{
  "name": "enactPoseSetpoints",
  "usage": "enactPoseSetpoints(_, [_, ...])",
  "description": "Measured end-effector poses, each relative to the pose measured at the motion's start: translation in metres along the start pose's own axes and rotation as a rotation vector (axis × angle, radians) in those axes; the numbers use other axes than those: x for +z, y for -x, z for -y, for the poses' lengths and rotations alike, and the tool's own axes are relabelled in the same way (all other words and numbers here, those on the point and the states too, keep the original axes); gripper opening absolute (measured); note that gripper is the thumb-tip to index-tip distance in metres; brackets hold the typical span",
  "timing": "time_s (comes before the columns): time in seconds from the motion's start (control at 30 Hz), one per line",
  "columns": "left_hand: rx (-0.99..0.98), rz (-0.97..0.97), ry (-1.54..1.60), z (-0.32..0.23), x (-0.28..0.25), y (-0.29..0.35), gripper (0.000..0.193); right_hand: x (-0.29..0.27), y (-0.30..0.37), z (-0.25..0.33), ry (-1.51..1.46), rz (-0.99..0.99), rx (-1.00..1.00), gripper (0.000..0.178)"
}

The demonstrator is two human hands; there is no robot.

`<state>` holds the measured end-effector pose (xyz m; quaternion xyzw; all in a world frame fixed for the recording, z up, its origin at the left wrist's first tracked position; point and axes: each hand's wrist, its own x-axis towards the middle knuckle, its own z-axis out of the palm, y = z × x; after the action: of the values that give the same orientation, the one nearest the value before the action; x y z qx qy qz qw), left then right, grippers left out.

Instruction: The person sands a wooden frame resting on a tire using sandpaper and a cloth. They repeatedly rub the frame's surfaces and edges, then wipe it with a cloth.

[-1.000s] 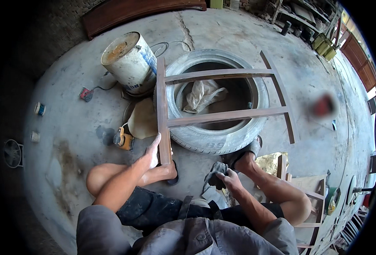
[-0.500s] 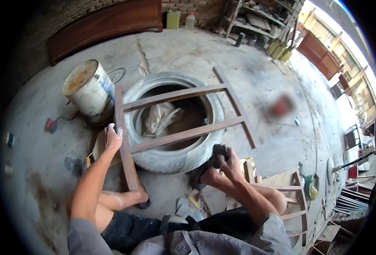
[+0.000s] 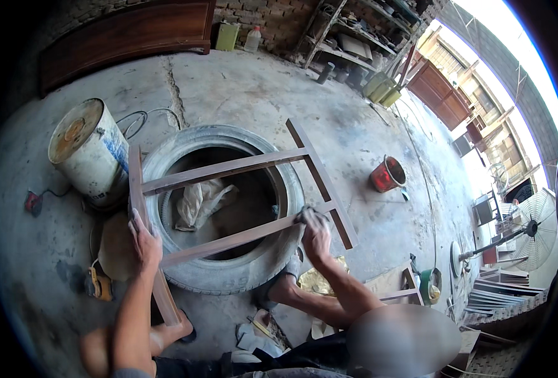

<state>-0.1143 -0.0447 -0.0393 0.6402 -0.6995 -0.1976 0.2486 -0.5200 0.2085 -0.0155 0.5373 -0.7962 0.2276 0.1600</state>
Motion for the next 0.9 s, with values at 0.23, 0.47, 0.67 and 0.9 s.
enactPoseSetpoints(0.23, [0.082, -0.035, 0.021, -0.003, -0.005, -0.001, 0.075, -0.026, -0.029, -0.051, 0.246, 0.065, 0.015, 0.045])
enactPoseSetpoints(0.47, [0.103, -0.084, -0.014, 0.004, -0.007, -0.004, 0.075, -0.024, -0.031, -0.069, 0.223, 0.218, -0.007, 0.06])
enactPoseSetpoints(0.67, [0.07, -0.05, -0.025, 0.003, -0.003, 0.0, 0.075, -0.021, -0.018, -0.054, 0.139, 0.189, -0.073, 0.058])
enactPoseSetpoints(0.9, [0.032, -0.048, -0.042, 0.0, -0.001, 0.0, 0.075, -0.019, -0.022, -0.023, 0.034, 0.271, 0.002, 0.05])
